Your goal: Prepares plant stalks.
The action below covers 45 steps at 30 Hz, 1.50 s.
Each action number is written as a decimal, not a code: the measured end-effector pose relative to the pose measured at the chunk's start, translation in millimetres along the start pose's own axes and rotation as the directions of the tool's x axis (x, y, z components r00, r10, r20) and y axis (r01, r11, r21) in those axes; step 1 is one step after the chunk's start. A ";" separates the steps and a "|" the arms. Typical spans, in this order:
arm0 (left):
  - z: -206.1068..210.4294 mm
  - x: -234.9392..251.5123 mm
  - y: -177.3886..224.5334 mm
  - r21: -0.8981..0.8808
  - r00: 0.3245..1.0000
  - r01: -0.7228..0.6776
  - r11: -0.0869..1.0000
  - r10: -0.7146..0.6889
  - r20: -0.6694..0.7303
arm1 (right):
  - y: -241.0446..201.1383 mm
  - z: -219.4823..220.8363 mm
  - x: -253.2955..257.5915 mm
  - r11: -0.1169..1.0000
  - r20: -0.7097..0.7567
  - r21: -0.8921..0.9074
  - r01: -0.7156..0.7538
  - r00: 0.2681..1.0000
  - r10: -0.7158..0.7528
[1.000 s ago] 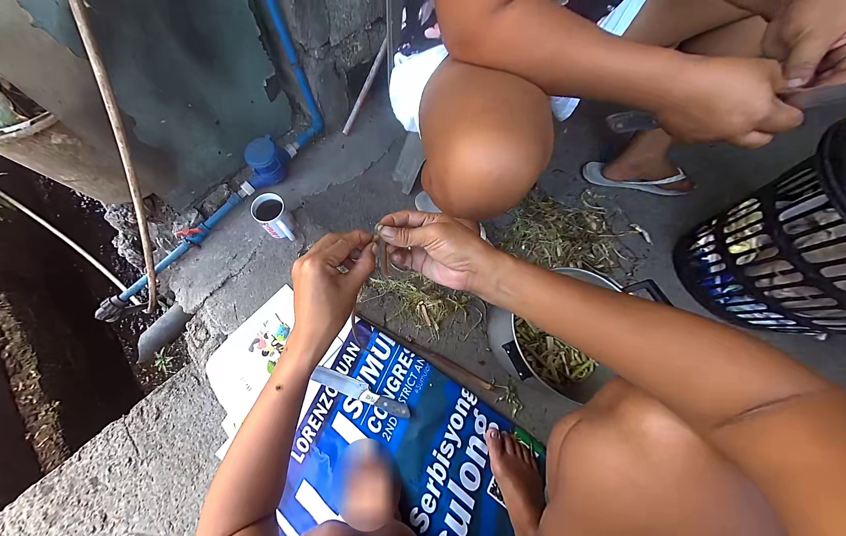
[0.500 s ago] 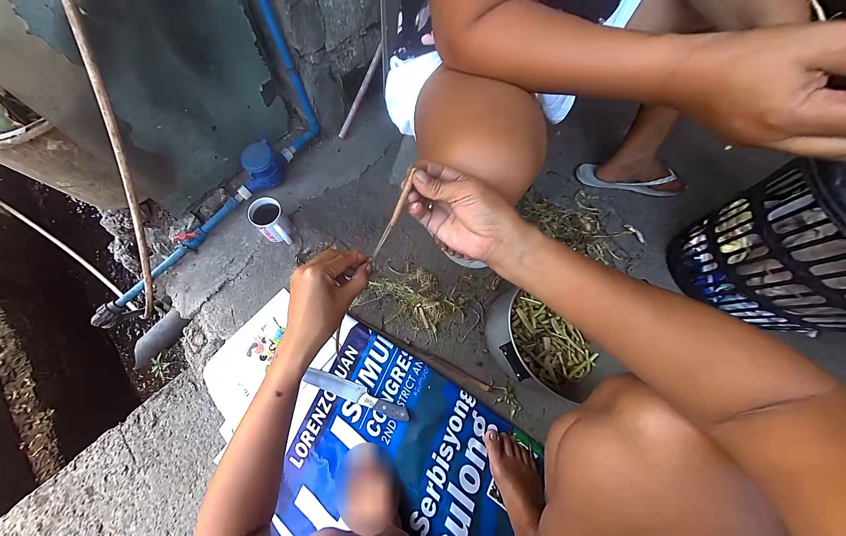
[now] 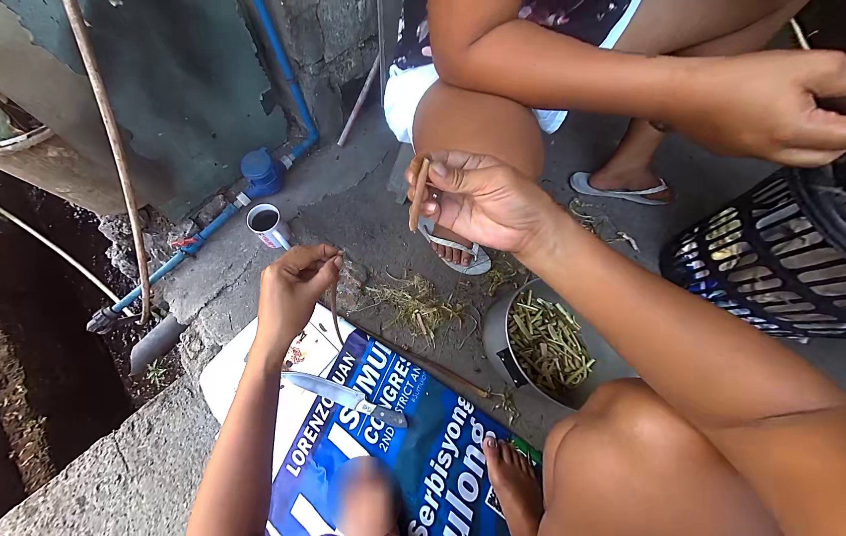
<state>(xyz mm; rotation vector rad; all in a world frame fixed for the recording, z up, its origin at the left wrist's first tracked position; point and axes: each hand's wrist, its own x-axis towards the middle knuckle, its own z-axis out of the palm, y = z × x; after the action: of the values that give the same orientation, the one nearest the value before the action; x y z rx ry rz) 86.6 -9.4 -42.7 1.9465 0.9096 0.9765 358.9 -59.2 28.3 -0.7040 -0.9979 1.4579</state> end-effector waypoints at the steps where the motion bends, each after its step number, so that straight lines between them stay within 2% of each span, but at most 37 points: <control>1: 0.9 -0.3 0.6 -0.052 1.000 0.002 0.999 -0.002 0.000 | -3.6 -1.5 -2.2 0.993 0.054 -0.120 -0.013 0.998 0.019; 2: 1.9 -0.5 0.4 -0.099 1.000 0.005 0.995 -0.005 0.002 | -9.7 -3.4 -5.5 0.952 0.103 -0.306 -0.013 0.994 0.047; 3: 2.5 -0.6 0.1 -0.136 1.000 0.007 0.991 -0.006 0.004 | -17.6 -6.3 -10.2 0.839 0.156 -0.544 0.005 0.983 0.095; 4: 2.7 -0.7 0.5 -0.165 1.000 0.011 0.986 -0.009 0.009 | -26.9 -10.1 -15.8 0.637 0.211 -0.770 0.039 0.957 0.197; 5: 2.6 -0.9 1.8 -0.186 1.000 0.020 0.982 -0.018 0.016 | -35.7 -10.5 -21.9 0.373 0.201 -0.926 0.055 0.909 0.364; 7: 2.6 -1.5 4.9 -0.210 0.999 0.034 0.977 -0.029 0.028 | -34.2 -1.2 -30.6 -0.124 -0.045 -0.991 0.048 0.756 0.653; 8: 3.0 -1.5 6.0 -0.219 0.999 0.034 0.975 -0.028 0.032 | -26.4 2.5 -31.8 -0.275 -0.176 -0.961 0.036 0.690 0.702; 9: 3.6 -1.0 7.0 -0.231 0.999 0.030 0.972 -0.022 0.038 | -19.5 4.1 -31.3 -0.337 -0.234 -0.941 0.023 0.676 0.699; 10: 4.4 -0.6 8.0 -0.239 0.999 0.022 0.971 -0.012 0.044 | -14.9 3.5 -29.7 -0.320 -0.212 -0.947 0.015 0.719 0.662; 11: 5.7 -0.5 8.9 -0.243 0.999 0.006 0.970 0.006 0.049 | -11.3 1.5 -27.7 -0.231 -0.123 -0.973 0.019 0.804 0.582; 12: 7.3 -0.9 10.2 -0.244 0.998 -0.018 0.970 0.031 0.050 | -5.7 0.6 -26.5 -0.091 -0.010 -0.995 0.034 0.898 0.440; 13: 8.8 -1.8 12.0 -0.233 0.997 -0.047 0.971 0.061 0.050 | 1.4 4.5 -24.7 0.061 0.055 -0.997 0.039 0.959 0.278; 15: 11.5 -3.9 16.2 -0.178 0.990 -0.124 0.976 0.134 0.045 | 12.5 19.9 -19.7 0.311 0.057 -0.950 0.032 0.996 0.072; 16: 12.8 -4.9 18.0 -0.131 0.984 -0.167 0.977 0.173 0.035 | 17.0 25.8 -17.6 0.400 0.042 -0.916 0.021 0.998 0.042; 18: 14.2 -6.6 21.3 -0.003 0.969 -0.246 0.969 0.246 0.014 | 21.5 33.9 -15.4 0.512 0.023 -0.859 -0.011 0.998 0.060; 21: 15.0 -8.3 26.4 0.134 0.936 -0.349 0.928 0.352 0.000 | 24.4 36.1 -14.3 0.581 0.026 -0.813 -0.030 0.996 0.087; 24: 15.9 -9.2 29.3 0.201 0.912 -0.402 0.893 0.410 -0.001 | 25.5 32.9 -14.7 0.590 0.044 -0.807 0.006 0.998 0.050; 27: 18.6 -8.9 28.5 0.211 0.899 -0.429 0.878 0.439 0.000 | 25.6 30.2 -15.8 0.616 0.052 -0.788 0.006 0.997 0.057; 29: 20.0 -9.3 27.8 0.186 0.897 -0.434 0.882 0.441 0.000 | 24.9 30.4 -16.2 0.693 0.029 -0.718 -0.055 0.994 0.110; 32: 20.0 -9.1 26.0 0.102 0.913 -0.406 0.908 0.408 0.002 | 26.4 30.8 -16.1 0.798 -0.017 -0.582 -0.155 0.984 0.179; 35: 20.9 -9.3 21.7 -0.053 0.938 -0.345 0.937 0.346 0.011 | 33.1 26.1 -15.2 0.847 -0.015 -0.489 -0.207 0.973 0.229; 41: 25.6 -9.9 12.8 -0.323 0.986 -0.138 0.936 0.162 0.048 | 51.4 20.3 -16.6 0.857 -0.050 -0.472 -0.206 0.977 0.208; 45: 21.3 -5.0 3.9 -0.529 0.998 -0.021 0.848 0.053 0.045 | 66.2 11.0 -15.8 0.813 -0.126 -0.512 -0.277 0.961 0.247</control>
<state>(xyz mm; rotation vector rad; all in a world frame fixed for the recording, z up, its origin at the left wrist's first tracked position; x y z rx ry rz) 103.5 -21.9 -49.7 1.5114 0.4945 1.0541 320.5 -74.1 -27.1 -1.3194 -1.3169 1.3920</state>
